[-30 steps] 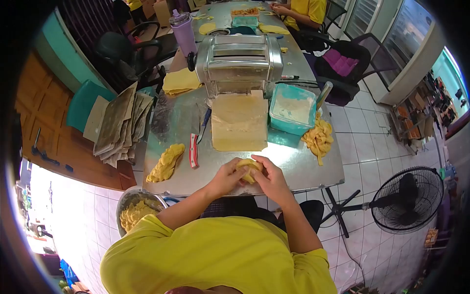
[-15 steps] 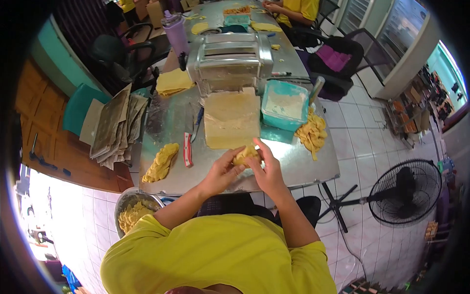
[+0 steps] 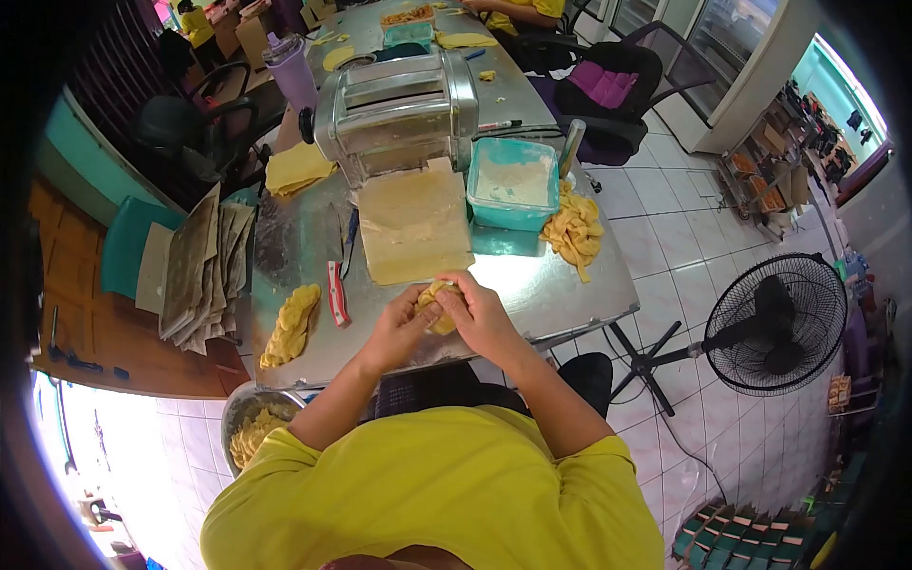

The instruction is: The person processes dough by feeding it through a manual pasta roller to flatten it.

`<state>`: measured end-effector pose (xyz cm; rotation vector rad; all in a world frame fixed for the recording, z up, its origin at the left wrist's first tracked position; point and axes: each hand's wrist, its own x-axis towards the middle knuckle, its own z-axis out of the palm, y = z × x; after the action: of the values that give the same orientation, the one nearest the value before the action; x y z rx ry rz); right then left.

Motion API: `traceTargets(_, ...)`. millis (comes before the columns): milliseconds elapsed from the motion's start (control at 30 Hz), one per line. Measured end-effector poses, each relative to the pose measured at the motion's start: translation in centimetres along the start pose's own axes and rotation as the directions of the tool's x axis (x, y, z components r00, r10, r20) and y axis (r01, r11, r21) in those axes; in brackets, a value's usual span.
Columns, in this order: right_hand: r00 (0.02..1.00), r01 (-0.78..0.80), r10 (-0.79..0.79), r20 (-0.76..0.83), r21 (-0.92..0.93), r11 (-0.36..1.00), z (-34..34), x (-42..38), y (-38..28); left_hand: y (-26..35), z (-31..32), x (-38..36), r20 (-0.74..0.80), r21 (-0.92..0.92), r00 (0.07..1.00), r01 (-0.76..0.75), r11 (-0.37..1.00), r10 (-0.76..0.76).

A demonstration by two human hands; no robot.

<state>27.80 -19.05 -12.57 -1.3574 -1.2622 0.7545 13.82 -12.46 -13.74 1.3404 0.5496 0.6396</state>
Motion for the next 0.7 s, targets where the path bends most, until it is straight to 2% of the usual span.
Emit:
traceTargets(100, 0.994, -0.1, 0.096, 0.042, 0.093, 0.991, -0.4, 0.0, -0.8, -0.8, -1.1, 0.1, -0.011, 0.108, 1.0, -0.001, 0.994, 0.003)
traceTargets(133, 0.995, -0.087, 0.074, 0.071, 0.191, 0.978, -0.2, 0.0, 0.3, -0.9, -1.1, 0.2, -0.075, 0.023, 0.997, -0.015, 1.0, 0.016)
traceTargets(167, 0.995, -0.085, 0.072, 0.071, 0.191, 0.978, -0.1, -0.1, 0.4, -0.9, -1.2, 0.2, -0.14, -0.061, 0.99, -0.034, 0.998, 0.025)
traceTargets(200, 0.988, -0.147, 0.127, 0.091, 0.261, 0.954, 0.1, -0.2, 0.1, -0.6, -1.2, 0.2, -0.139, -0.059, 0.99, -0.035, 0.998, 0.026)
traceTargets(233, 0.977, -0.209, 0.181, 0.114, 0.328, 0.921, 0.2, -0.2, 0.0, -0.1, -1.1, -0.1, -0.089, -0.156, 0.994, 0.048, 0.987, -0.063)
traceTargets(267, 0.977, -0.208, 0.18, 0.115, 0.328, 0.921, 0.1, -0.1, 0.1, 0.4, -1.1, -0.2, -0.032, -0.248, 0.989, 0.132, 0.96, -0.145)
traceTargets(300, 0.974, -0.204, 0.165, 0.153, 0.296, 0.933, -0.2, 0.0, 0.4, 0.8, -1.2, -0.3, -0.034, -0.248, 0.989, 0.131, 0.96, -0.144)
traceTargets(367, 0.969, -0.199, 0.15, 0.194, 0.264, 0.944, -0.6, 0.0, 0.5, 1.4, -1.7, -0.6, 0.176, -0.465, 0.942, 0.336, 0.819, -0.286)
traceTargets(433, 0.971, -0.071, 0.043, 0.237, 0.111, 0.991, -0.8, 0.1, 0.3, 1.2, -1.8, -0.5, 0.17, -0.406, 0.932, 0.361, 0.839, -0.318)
traceTargets(467, 0.969, -0.061, 0.033, 0.246, 0.107, 0.992, -0.9, 0.3, 0.1, 1.0, -2.0, -0.4, 0.164, -0.345, 0.922, 0.387, 0.855, -0.351)
traceTargets(533, 0.969, 0.173, -0.148, 0.199, -0.119, 0.978, -0.8, 0.4, -0.2, 0.1, -2.1, -0.2, 0.135, -0.324, 0.947, 0.321, 0.89, -0.293)
traceTargets(633, 0.97, 0.193, -0.164, 0.18, -0.154, 0.969, -0.7, 0.6, -0.2, -0.1, -1.8, -0.3, 0.097, -0.304, 0.967, 0.254, 0.918, -0.235)
traceTargets(700, 0.965, 0.215, -0.181, 0.188, -0.182, 0.959, -0.8, 0.8, -0.2, 0.4, -1.6, -0.4, 0.089, -0.35, 0.95, 0.31, 0.884, -0.298)
